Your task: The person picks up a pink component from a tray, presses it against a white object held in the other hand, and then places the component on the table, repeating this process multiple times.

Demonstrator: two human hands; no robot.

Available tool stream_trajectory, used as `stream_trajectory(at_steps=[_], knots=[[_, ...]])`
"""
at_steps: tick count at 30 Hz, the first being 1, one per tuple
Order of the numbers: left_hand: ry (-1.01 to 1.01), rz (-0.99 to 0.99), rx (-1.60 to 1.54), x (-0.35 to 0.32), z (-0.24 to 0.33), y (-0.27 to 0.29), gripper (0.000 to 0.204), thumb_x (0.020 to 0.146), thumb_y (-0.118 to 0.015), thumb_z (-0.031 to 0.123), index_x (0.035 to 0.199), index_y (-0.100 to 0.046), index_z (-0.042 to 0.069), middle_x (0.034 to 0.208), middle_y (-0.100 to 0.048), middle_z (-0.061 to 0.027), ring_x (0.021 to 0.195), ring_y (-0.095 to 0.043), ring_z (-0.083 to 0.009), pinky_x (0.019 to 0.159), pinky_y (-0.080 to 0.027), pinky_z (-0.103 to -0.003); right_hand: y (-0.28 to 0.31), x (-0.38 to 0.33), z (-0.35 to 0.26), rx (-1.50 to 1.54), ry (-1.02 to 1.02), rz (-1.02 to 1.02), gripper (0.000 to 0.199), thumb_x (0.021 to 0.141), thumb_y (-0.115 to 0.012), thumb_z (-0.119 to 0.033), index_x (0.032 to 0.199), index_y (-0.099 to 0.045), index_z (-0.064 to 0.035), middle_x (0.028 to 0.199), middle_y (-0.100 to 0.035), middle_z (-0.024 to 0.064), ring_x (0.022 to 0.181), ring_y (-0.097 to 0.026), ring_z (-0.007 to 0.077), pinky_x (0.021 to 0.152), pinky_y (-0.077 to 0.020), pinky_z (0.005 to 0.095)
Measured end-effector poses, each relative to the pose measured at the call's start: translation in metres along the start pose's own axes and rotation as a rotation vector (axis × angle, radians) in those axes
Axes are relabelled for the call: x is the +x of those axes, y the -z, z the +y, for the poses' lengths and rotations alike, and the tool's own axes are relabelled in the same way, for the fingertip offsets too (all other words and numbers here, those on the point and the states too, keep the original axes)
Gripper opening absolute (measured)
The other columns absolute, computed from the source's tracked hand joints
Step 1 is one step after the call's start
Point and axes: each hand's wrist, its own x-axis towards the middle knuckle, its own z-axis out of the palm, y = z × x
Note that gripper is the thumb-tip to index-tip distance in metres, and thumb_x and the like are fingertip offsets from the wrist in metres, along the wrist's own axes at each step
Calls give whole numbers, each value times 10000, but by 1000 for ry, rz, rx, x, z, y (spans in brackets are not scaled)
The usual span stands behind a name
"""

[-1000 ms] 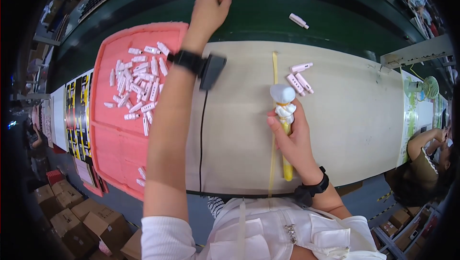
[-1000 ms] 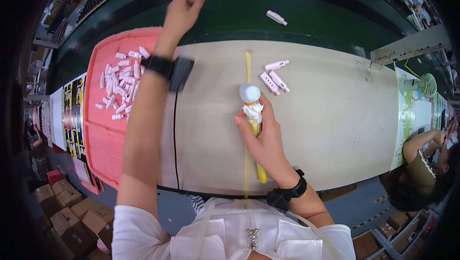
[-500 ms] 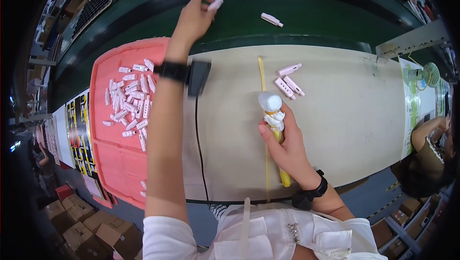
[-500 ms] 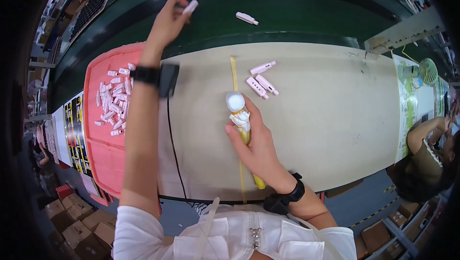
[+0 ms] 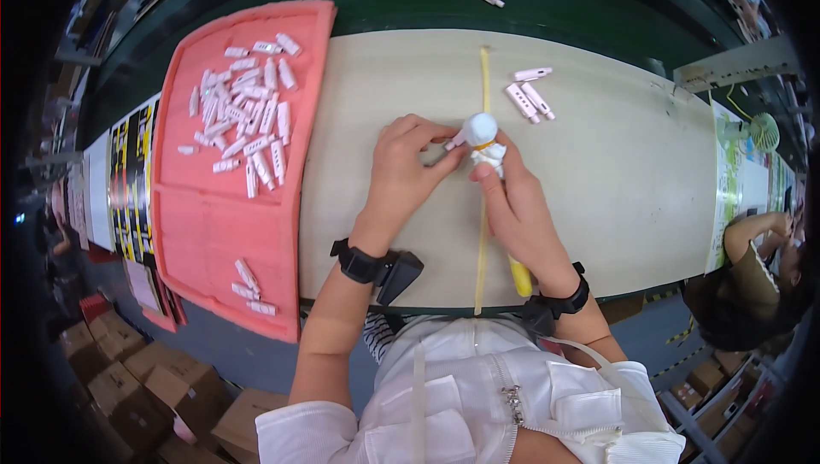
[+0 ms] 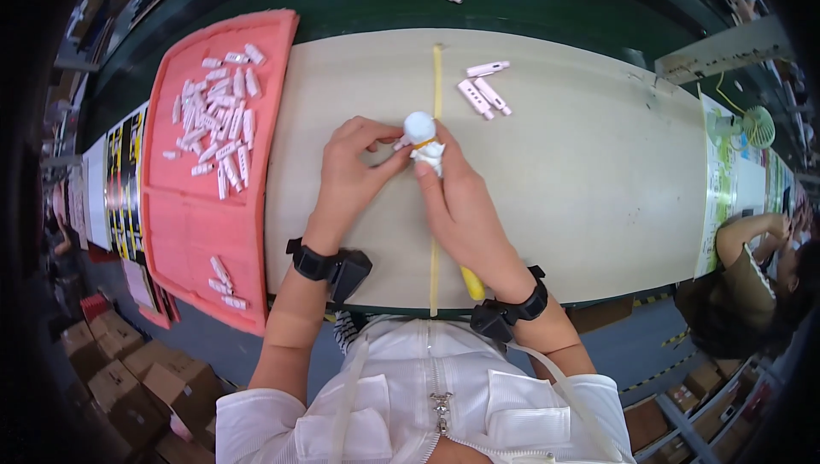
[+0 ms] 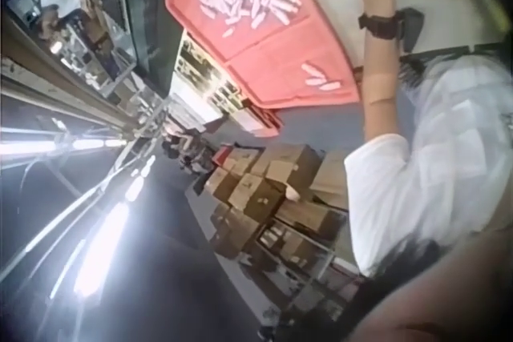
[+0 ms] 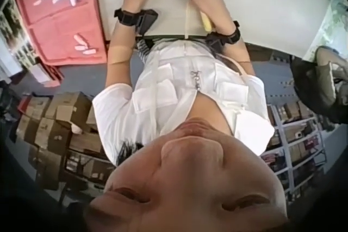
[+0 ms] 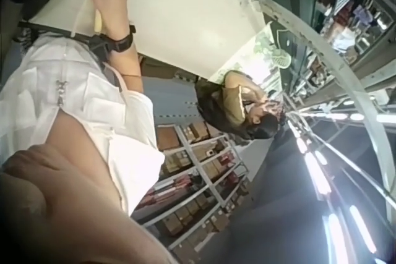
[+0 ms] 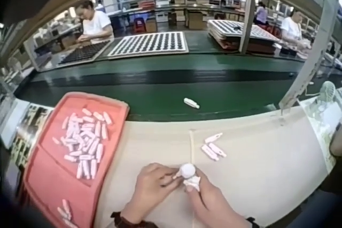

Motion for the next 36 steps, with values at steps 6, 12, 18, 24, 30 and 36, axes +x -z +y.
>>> stream_trajectory(at_steps=[6,12,18,24,30,36], knots=[[46,24,-102,-7,-3,1,191,740,-834,83,925,-797,54,768,-667,-58,696,-611,-197,651,-508,-327,2,1,-11,-142,-24,-46,486,1077,-473,-159,1510,-356,26,998,-664,217,873,-684,344,795,-519,379],[1,67,-119,-11,-9,-2,163,724,-831,85,881,-794,57,741,-655,-58,705,-622,-215,653,-515,-344,-16,-8,-7,-217,106,86,464,1071,-479,-149,1501,-387,0,990,-670,217,866,-686,349,787,-523,378],[-57,59,-57,-7,-4,0,194,739,-817,26,931,-788,36,817,-685,-67,720,-651,-183,667,-535,-290,-10,7,5,-218,171,200,422,1072,-535,-234,1430,-470,-20,861,-649,73,698,-622,158,658,-498,333],[-51,-31,-341,-8,12,-7,187,839,-774,1,1014,-708,16,1051,-706,-98,924,-710,-179,821,-573,-301,6,18,19,76,16,269,428,978,-687,-191,1339,-523,-30,962,-657,77,854,-660,192,774,-527,348],[384,-87,-748,-14,14,-11,145,965,-695,5,1086,-664,-68,1065,-727,-139,919,-721,-167,849,-596,-285,-1,16,23,212,156,321,577,942,-716,-159,1431,-451,-9,1129,-662,149,1009,-675,255,870,-529,376],[363,-78,-698,-14,19,-13,153,968,-695,19,1075,-680,-90,1042,-729,-141,904,-723,-173,830,-614,-301,4,12,21,262,93,296,627,948,-711,-157,1475,-408,-8,1139,-662,157,1012,-676,270,899,-524,385]])
